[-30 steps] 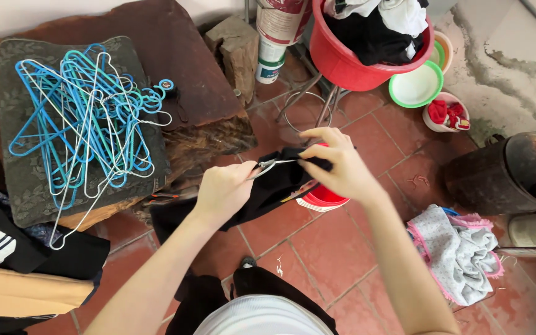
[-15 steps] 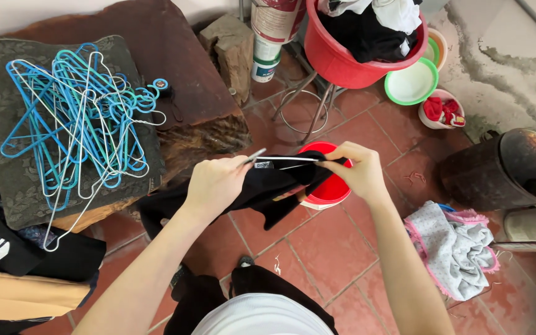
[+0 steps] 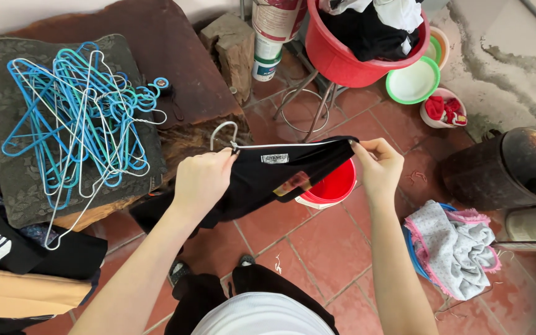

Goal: The person takes wet clothes from a red basin, places each item on a hanger, and hangs them on an overhead drying rack. They handle a black t-shirt, a green towel, and another black t-shirt, spreading them out to dry.

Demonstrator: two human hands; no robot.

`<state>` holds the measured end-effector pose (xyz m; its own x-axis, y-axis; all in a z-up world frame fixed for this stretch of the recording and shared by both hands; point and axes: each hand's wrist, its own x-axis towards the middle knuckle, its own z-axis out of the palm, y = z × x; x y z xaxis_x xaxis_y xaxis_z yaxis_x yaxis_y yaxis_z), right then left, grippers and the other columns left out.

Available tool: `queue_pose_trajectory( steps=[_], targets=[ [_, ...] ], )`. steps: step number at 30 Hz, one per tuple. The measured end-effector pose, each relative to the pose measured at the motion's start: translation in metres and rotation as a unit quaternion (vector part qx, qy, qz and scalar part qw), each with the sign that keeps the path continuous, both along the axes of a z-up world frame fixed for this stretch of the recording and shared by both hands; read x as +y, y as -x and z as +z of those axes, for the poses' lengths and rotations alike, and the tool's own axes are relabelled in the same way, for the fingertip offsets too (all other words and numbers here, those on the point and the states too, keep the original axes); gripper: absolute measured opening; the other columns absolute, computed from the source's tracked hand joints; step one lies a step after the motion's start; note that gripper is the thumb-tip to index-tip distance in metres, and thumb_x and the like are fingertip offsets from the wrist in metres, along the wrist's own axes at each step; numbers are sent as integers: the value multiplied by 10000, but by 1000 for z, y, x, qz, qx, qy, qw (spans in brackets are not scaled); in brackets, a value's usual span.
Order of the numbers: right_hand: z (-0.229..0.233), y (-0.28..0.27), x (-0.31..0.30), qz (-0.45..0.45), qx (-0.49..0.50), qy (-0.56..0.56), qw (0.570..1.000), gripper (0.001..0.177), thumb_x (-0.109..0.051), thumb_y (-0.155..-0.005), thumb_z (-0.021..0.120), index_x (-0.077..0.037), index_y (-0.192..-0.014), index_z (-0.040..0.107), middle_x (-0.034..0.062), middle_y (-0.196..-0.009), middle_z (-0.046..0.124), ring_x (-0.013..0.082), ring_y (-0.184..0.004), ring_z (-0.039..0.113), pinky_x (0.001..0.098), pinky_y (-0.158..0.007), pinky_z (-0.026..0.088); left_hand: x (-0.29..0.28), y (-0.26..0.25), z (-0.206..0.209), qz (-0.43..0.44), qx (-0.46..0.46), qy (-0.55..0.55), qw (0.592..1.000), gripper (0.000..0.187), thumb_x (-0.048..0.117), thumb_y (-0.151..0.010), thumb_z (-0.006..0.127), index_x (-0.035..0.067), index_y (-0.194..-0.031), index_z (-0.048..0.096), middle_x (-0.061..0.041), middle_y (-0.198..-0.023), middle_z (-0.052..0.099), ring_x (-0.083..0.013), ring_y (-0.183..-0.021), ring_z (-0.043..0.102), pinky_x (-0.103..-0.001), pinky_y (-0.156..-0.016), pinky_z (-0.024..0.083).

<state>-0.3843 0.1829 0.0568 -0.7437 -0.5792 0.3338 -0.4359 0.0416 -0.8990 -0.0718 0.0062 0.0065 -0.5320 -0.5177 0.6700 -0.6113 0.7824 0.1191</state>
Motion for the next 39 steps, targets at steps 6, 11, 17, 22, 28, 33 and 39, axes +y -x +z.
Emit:
queue_pose_trajectory(
  steps=[6,11,17,22,28,33,39],
  targets=[
    [-1,-13,1,-3,-10,-18,1000,65,-44,-892,814,-79,-926,772,25,-760,703,32,-716,612,227,-693,565,5,0,-1,16,-1,-5,1000,147,371,-965,636,288,-1001,752,7,-612,638,-266,-526,674,-398,-511,562],
    [-12,-40,-14,21,-28,-1,999,54,-4,-873,785,-38,-903,756,69,-718,691,81,-676,622,238,-662,546,12,10,-3,17,7,-20,1000,158,346,-964,632,255,-997,756,-4,-597,641,-282,-542,686,-419,-507,558],
    [-14,-103,-32,89,-55,-9,994,66,-10,-851,788,-61,-889,772,69,-682,726,97,-644,659,247,-649,548,25,23,-12,2,12,-41,999,145,352,-954,629,267,-972,745,5,-615,664,-277,-550,696,-411,-514,565],
    [-11,-138,-37,149,-4,-36,988,107,-16,-810,811,-106,-855,775,33,-683,750,117,-668,725,262,-683,563,25,24,-5,-10,40,-42,998,158,345,-960,636,261,-1004,762,18,-677,703,-260,-581,708,-393,-526,572],
    [29,-116,-36,221,141,-63,963,146,-47,-805,832,-87,-927,762,84,-779,768,234,-761,752,359,-749,583,25,19,26,-64,110,-33,991,106,255,-950,702,183,-982,774,-27,-739,734,-281,-652,724,-400,-546,570],
    [73,-72,-24,331,229,-9,915,134,-30,-846,810,-108,-943,762,72,-896,751,265,-822,736,373,-797,565,21,17,43,-144,131,-42,980,72,207,-952,725,152,-985,757,-26,-753,738,-271,-683,727,-354,-545,566],
    [76,-17,-13,233,400,-33,886,391,-270,-826,885,-81,-1135,740,104,-1170,678,340,-1100,610,445,-994,464,21,22,65,-203,140,-66,967,52,172,-958,708,139,-991,732,-31,-749,726,-273,-723,727,-368,-568,577]
  ],
)
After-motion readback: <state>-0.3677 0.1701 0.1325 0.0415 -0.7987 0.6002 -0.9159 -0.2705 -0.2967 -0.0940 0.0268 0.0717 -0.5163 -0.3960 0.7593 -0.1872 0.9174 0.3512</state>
